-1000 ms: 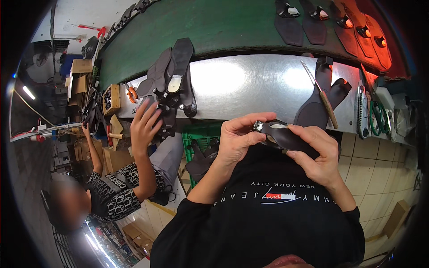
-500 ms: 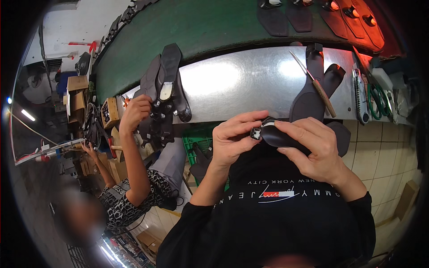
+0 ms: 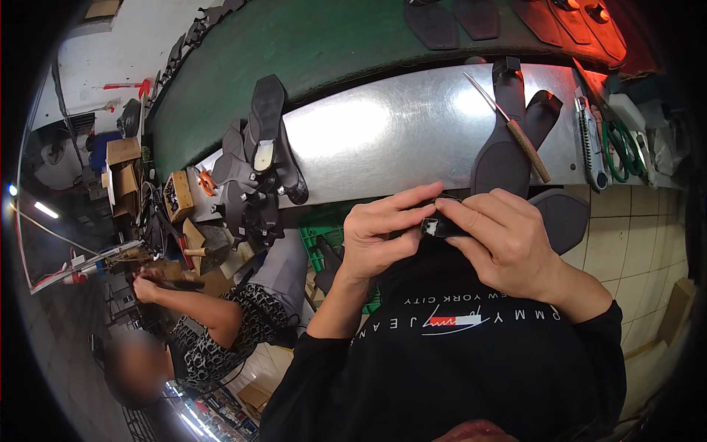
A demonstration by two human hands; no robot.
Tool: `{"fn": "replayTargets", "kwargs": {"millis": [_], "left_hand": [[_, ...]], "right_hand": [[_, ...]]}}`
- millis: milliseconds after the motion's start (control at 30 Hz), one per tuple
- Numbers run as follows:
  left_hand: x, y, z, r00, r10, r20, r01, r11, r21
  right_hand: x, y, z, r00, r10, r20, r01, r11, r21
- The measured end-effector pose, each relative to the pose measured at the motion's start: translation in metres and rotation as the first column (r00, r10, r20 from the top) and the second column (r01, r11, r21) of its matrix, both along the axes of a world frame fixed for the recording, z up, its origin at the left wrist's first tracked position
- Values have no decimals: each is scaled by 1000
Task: Assembling shoe soles by applying adhesive and attaching components at a factory workstation.
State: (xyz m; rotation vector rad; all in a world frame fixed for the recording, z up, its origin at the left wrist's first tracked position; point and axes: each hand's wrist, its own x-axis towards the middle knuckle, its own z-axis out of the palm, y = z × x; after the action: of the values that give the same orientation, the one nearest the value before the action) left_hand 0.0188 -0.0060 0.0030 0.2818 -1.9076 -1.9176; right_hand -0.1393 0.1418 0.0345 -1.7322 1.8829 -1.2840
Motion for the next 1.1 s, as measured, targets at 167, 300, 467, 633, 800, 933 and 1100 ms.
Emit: {"fn": "replayTargets", "kwargs": {"millis": [167, 300, 467, 633, 800, 933, 1100], "left_hand": [[-1, 8, 2, 992, -11, 126, -17, 975, 221], [0, 11, -6, 976, -31, 215, -65, 903, 424], [-3, 15, -4, 967, 5, 255, -106, 917, 383], [-5, 18, 1, 954, 44, 296, -167, 900, 402], [-7, 4, -3, 908, -22, 418, -187, 873, 451], [-12, 2, 4, 900, -44, 433, -184, 864, 470], [-17, 6, 9, 905, 51, 422, -223, 902, 370]], "right_hand": [[-4, -3, -14, 972, -15, 236, 6, 999, 37], [-9, -2, -28, 900, 15, 435, -63, 993, 97], [-6, -1, -26, 900, -14, 436, -68, 983, 172], [-9, -4, -28, 990, 70, 119, -84, 990, 115], [-14, -4, -31, 984, 174, 39, -176, 983, 53], [-11, -2, -32, 978, 138, 158, -153, 985, 84], [-8, -3, -37, 973, 72, 221, -98, 989, 110]]}}
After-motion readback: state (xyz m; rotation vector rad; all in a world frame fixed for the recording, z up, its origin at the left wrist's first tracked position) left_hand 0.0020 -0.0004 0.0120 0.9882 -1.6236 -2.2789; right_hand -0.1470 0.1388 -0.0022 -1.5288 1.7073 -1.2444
